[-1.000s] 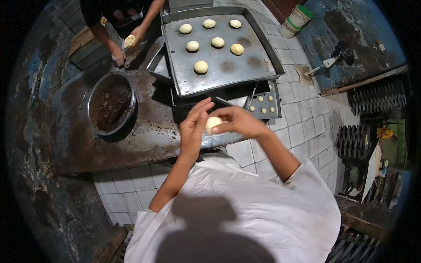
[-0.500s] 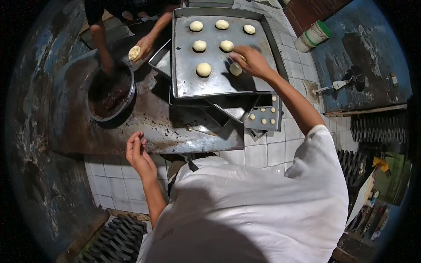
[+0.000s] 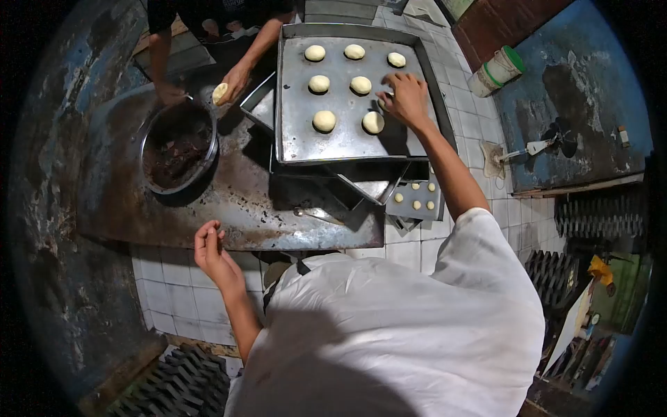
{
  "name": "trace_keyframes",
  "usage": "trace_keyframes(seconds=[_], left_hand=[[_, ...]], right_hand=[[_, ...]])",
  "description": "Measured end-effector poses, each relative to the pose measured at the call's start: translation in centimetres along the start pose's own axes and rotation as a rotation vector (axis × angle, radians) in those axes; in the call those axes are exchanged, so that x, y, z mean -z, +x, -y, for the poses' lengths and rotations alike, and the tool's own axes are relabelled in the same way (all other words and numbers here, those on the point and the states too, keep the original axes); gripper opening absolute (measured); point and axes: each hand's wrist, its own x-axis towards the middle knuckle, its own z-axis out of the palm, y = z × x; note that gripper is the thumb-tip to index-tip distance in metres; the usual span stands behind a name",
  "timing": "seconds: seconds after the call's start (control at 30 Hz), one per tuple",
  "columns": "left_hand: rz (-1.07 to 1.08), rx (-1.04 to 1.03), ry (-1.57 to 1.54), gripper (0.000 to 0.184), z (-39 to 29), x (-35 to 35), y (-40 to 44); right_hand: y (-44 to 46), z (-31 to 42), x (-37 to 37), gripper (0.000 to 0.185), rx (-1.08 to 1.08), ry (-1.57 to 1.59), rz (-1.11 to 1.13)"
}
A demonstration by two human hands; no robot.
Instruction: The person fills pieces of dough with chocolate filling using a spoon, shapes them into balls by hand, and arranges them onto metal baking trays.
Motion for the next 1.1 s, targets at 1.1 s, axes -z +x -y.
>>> trace_keyframes(seconds=[1.1], left_hand=[[0.474, 0.346, -0.285, 0.02, -0.6, -4.8, 7.2]], right_hand=[[-7.1, 33.1, -5.6, 0.036, -0.293, 0.971, 0.056]])
